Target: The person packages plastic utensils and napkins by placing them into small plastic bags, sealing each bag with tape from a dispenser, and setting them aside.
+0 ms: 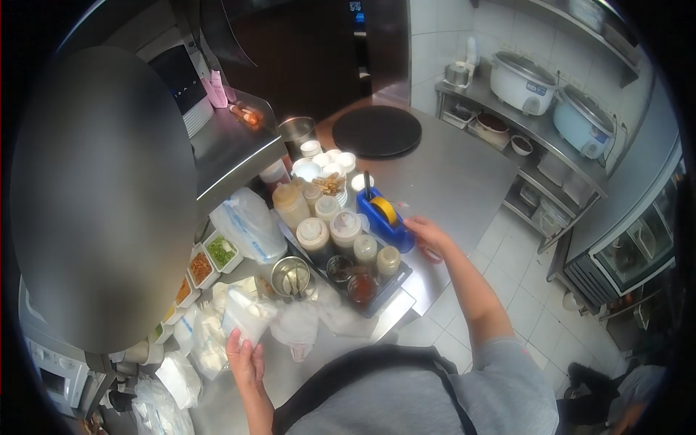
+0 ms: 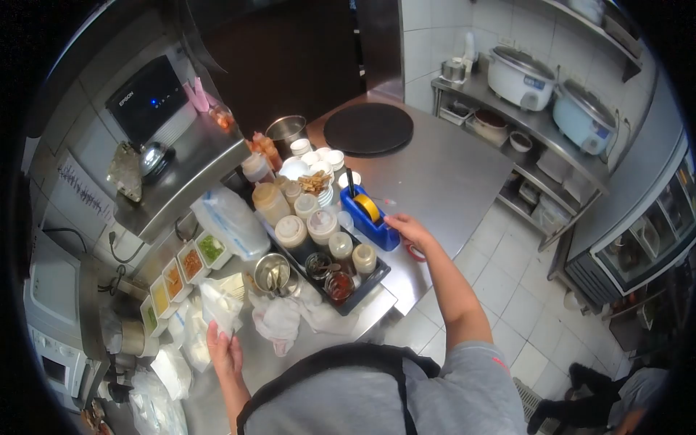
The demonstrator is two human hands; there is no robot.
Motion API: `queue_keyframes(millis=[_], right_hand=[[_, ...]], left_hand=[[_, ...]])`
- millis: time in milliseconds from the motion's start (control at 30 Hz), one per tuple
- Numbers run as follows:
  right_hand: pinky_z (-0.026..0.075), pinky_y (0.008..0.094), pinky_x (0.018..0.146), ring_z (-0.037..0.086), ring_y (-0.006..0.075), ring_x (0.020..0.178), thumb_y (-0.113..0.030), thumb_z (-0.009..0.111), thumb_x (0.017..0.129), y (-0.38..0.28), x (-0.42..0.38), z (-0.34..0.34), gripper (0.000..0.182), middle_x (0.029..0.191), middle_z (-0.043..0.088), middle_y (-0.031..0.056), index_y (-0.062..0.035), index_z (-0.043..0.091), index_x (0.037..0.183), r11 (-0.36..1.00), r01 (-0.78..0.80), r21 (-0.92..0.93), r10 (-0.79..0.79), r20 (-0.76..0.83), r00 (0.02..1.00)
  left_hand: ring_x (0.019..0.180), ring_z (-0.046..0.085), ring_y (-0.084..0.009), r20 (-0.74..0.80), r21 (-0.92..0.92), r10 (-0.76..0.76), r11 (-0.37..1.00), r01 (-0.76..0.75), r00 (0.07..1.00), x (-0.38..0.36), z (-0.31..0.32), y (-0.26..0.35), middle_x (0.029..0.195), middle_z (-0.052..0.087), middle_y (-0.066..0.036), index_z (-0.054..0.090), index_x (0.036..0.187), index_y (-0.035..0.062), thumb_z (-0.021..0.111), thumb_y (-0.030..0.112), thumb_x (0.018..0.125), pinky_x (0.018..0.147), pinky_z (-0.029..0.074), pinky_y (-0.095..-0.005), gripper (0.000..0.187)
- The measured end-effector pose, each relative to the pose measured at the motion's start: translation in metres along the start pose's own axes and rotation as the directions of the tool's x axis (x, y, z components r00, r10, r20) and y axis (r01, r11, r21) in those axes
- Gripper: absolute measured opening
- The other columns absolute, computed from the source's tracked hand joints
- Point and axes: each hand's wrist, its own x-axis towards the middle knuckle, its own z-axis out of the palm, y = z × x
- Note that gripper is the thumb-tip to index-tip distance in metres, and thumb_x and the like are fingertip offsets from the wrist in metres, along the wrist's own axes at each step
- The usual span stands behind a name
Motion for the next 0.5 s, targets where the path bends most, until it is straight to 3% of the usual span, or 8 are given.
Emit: queue_keyframes(millis=[33, 167, 267, 333, 433, 467, 500], right_hand=[[0.042, 0.0252, 0.056, 0.058, 0.0128, 0.071, -0.041, 0.062, 0.084, 0.004, 0.008, 0.001, 0.042, 0.092, 0.065, 0.0039, -0.0086, 0.062, 0.110, 1.000, -0.004, 0.022, 0.004, 0.001, 1.000], [0.044, 0.0276, 0.060, 0.058, 0.0127, 0.075, -0.035, 0.066, 0.082, 0.000, 0.026, -0.009, 0.039, 0.091, 0.065, 0.0024, -0.0075, 0.062, 0.110, 0.998, -0.055, -0.029, 0.058, 0.106, 0.993], [0.046, 0.0292, 0.064, 0.058, 0.0134, 0.082, -0.028, 0.071, 0.079, -0.017, 0.005, -0.017, 0.037, 0.088, 0.064, 0.0026, -0.0057, 0.062, 0.108, 0.998, -0.008, 0.066, 0.001, 0.093, 0.996], [0.047, 0.0320, 0.069, 0.057, 0.0145, 0.087, -0.022, 0.074, 0.076, -0.011, 0.000, -0.028, 0.038, 0.096, 0.062, 0.0056, -0.0035, 0.062, 0.107, 0.956, -0.024, 0.294, -0.018, 0.141, 0.990], [0.048, 0.0342, 0.069, 0.058, 0.0161, 0.086, -0.019, 0.075, 0.076, 0.001, 0.001, -0.035, 0.028, 0.108, 0.059, 0.0085, -0.0025, 0.065, 0.097, 0.965, -0.168, 0.203, 0.118, 0.236, 0.965], [0.048, 0.0342, 0.069, 0.058, 0.0161, 0.086, -0.019, 0.075, 0.076, 0.005, 0.000, -0.035, 0.028, 0.108, 0.059, 0.0085, -0.0025, 0.065, 0.097, 0.964, -0.169, 0.206, 0.119, 0.236, 0.965], [0.049, 0.0341, 0.069, 0.058, 0.0165, 0.086, -0.017, 0.075, 0.076, 0.002, -0.008, -0.031, 0.022, 0.107, 0.058, 0.0084, -0.0012, 0.066, 0.088, 0.986, -0.100, 0.135, 0.074, 0.185, 0.980]], left_hand=[[0.093, 0.063, -0.0187, -0.003, -0.023, 0.014, 1.000, -0.014, 1.000, 0.000, 0.002, -0.001, 0.113, 0.059, -0.008, 0.054, 0.119, 0.0125, 0.068, 0.002, 0.080, 0.065, 0.058, -0.0254, 0.043], [0.091, 0.063, -0.0188, 0.006, -0.039, 0.035, 0.999, -0.035, 0.999, 0.005, 0.012, -0.006, 0.112, 0.060, -0.008, 0.055, 0.119, 0.0127, 0.068, 0.003, 0.080, 0.065, 0.059, -0.0242, 0.042], [0.089, 0.064, -0.0191, -0.006, -0.023, 0.025, 0.999, -0.025, 1.000, 0.010, 0.025, -0.006, 0.110, 0.061, -0.009, 0.056, 0.117, 0.0120, 0.069, 0.003, 0.080, 0.064, 0.059, -0.0251, 0.041], [0.088, 0.065, -0.0195, 0.005, -0.023, 0.000, 1.000, 0.000, 1.000, 0.014, 0.031, -0.009, 0.109, 0.061, -0.009, 0.056, 0.116, 0.0117, 0.069, 0.003, 0.079, 0.063, 0.059, -0.0257, 0.040], [0.087, 0.065, -0.0205, 0.038, 0.004, -0.030, 1.000, 0.030, 0.999, 0.018, 0.039, -0.010, 0.107, 0.062, -0.011, 0.057, 0.114, 0.0111, 0.070, 0.003, 0.078, 0.063, 0.059, -0.0269, 0.038], [0.087, 0.065, -0.0211, 0.055, 0.023, -0.036, 0.999, 0.035, 0.998, 0.019, 0.043, -0.011, 0.106, 0.063, -0.011, 0.058, 0.113, 0.0108, 0.071, 0.003, 0.078, 0.062, 0.059, -0.0273, 0.038], [0.087, 0.065, -0.0211, 0.055, 0.027, -0.037, 0.999, 0.036, 0.998, 0.020, 0.045, -0.012, 0.106, 0.063, -0.011, 0.058, 0.113, 0.0108, 0.071, 0.003, 0.078, 0.062, 0.059, -0.0273, 0.038]])
